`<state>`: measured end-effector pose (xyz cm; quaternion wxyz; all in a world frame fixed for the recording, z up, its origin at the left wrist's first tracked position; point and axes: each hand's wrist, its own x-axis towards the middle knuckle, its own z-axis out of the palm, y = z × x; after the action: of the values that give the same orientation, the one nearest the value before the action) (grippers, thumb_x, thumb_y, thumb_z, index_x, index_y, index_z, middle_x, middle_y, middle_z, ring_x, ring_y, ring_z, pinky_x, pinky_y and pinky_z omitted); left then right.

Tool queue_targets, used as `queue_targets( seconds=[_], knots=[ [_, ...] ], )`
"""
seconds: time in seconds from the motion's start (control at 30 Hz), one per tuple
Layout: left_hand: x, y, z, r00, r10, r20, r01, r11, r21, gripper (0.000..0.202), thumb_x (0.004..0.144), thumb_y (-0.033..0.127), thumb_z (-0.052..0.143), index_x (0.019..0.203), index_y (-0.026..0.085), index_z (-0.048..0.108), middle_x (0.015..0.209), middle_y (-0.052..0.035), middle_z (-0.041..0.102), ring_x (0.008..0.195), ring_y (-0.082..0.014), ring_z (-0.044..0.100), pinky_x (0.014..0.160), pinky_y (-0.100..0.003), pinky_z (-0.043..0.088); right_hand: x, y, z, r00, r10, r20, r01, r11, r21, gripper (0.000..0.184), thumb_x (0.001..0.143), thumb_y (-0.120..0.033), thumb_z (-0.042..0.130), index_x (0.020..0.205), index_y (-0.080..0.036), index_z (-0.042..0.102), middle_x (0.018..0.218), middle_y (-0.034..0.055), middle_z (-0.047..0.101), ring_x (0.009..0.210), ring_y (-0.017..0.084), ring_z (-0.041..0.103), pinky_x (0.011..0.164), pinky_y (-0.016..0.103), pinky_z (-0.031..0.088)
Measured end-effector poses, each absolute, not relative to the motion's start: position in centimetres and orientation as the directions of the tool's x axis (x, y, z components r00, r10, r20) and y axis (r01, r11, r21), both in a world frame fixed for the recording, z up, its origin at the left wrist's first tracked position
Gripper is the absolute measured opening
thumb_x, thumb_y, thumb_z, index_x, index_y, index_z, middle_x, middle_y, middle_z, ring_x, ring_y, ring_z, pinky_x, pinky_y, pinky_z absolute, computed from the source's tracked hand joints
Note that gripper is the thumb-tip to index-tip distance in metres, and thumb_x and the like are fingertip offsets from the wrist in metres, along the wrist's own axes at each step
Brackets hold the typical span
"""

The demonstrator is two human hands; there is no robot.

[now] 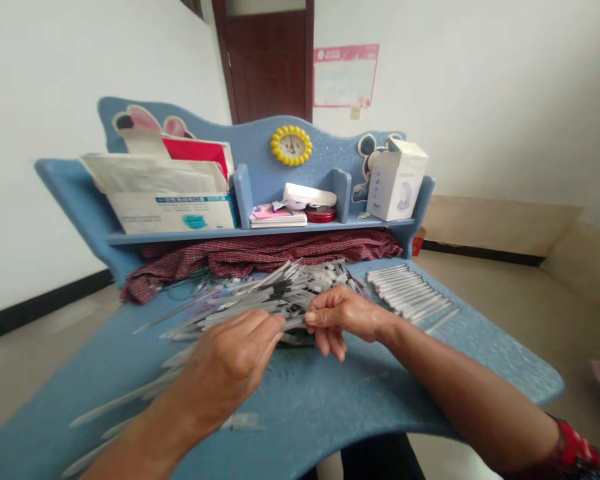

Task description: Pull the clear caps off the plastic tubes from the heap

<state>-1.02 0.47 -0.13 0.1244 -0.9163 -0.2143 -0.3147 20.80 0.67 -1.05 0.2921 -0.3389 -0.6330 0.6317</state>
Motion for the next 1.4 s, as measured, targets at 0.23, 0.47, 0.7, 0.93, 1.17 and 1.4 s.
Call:
queue_targets(
  seconds=[0.23, 0.47, 0.7, 0.93, 1.17, 1.4],
  knots=[
    [-1.6, 0.4, 0.9, 0.714, 0.566, 0.412, 0.598, -0.799, 0.059, 0.017, 0.086, 0.02, 0.046, 0.085, 0.017, 0.063, 0.077, -0.0051, 0.063, 0.073, -0.017, 0.06, 0.069, -0.027, 0.045, 20.5, 0.1, -1.0, -0.487, 0.873, -0.028, 0.078, 0.012, -0.997, 0.034, 0.08, -0.047, 0.056, 0.068, -0.014, 0.052, 0.048, -0.001, 0.062, 0.03, 0.009, 0.052, 0.03, 0.017, 0.038],
    [-1.8, 0.2, 2.1, 0.68, 0.687, 0.256, 0.617, -0.725, 0.307, 0.017, 0.08, 0.019, 0.05, 0.076, 0.017, 0.067, 0.07, -0.0025, 0.062, 0.068, -0.0158, 0.058, 0.063, -0.025, 0.039, 20.4, -0.3, -0.8, -0.429, 0.903, 0.016, 0.125, 0.077, -0.989, 0.039, 0.082, -0.052, 0.05, 0.07, -0.015, 0.053, 0.05, 0.0005, 0.062, 0.033, 0.01, 0.053, 0.033, 0.018, 0.039],
    [-1.8, 0.4, 2.3, 0.373, 0.87, 0.323, 0.55, -0.488, 0.677, 0.012, 0.069, 0.026, 0.062, 0.065, 0.017, 0.069, 0.064, 0.0001, 0.06, 0.062, -0.0146, 0.054, 0.058, -0.024, 0.037, 19.3, -0.7, -1.8, -0.429, 0.896, 0.111, 0.422, 0.308, -0.852, 0.024, 0.083, -0.037, 0.052, 0.075, -0.015, 0.056, 0.054, -0.0028, 0.055, 0.039, 0.007, 0.047, 0.039, 0.018, 0.034],
    [-1.5, 0.1, 2.3, 0.21, 0.957, 0.2, 0.198, -0.242, 0.95, 0.015, 0.066, 0.029, 0.067, 0.066, 0.014, 0.067, 0.057, 0.0034, 0.055, 0.052, -0.0081, 0.043, 0.053, -0.022, 0.031, 17.0, -1.7, -2.1, -0.599, 0.774, 0.204, 0.703, 0.63, -0.33, 0.015, 0.083, -0.023, 0.05, 0.086, -0.018, 0.063, 0.068, 0.0013, 0.062, 0.058, 0.011, 0.052, 0.055, 0.023, 0.031],
    [-1.4, 0.2, 2.0, 0.199, 0.969, 0.148, 0.04, -0.159, 0.986, 0.014, 0.065, 0.025, 0.069, 0.066, 0.014, 0.061, 0.051, 0.0058, 0.05, 0.047, -0.0057, 0.039, 0.048, -0.02, 0.028, 15.2, -2.9, -1.2, -0.706, 0.706, 0.061, 0.695, 0.706, -0.134, 0.02, 0.087, -0.03, 0.044, 0.084, -0.019, 0.06, 0.064, 0.0029, 0.063, 0.057, 0.014, 0.056, 0.05, 0.024, 0.026],
    [-1.6, 0.3, 2.1, 0.176, 0.973, 0.149, 0.0, -0.151, 0.989, 0.016, 0.064, 0.024, 0.07, 0.067, 0.015, 0.058, 0.05, 0.0057, 0.052, 0.047, -0.0061, 0.043, 0.049, -0.019, 0.033, 11.7, -2.3, -1.0, -0.624, 0.781, 0.011, 0.781, 0.624, -0.027, 0.031, 0.085, -0.039, 0.045, 0.082, -0.015, 0.065, 0.072, 0.0119, 0.068, 0.066, 0.023, 0.064, 0.054, 0.028, 0.036]
  ],
)
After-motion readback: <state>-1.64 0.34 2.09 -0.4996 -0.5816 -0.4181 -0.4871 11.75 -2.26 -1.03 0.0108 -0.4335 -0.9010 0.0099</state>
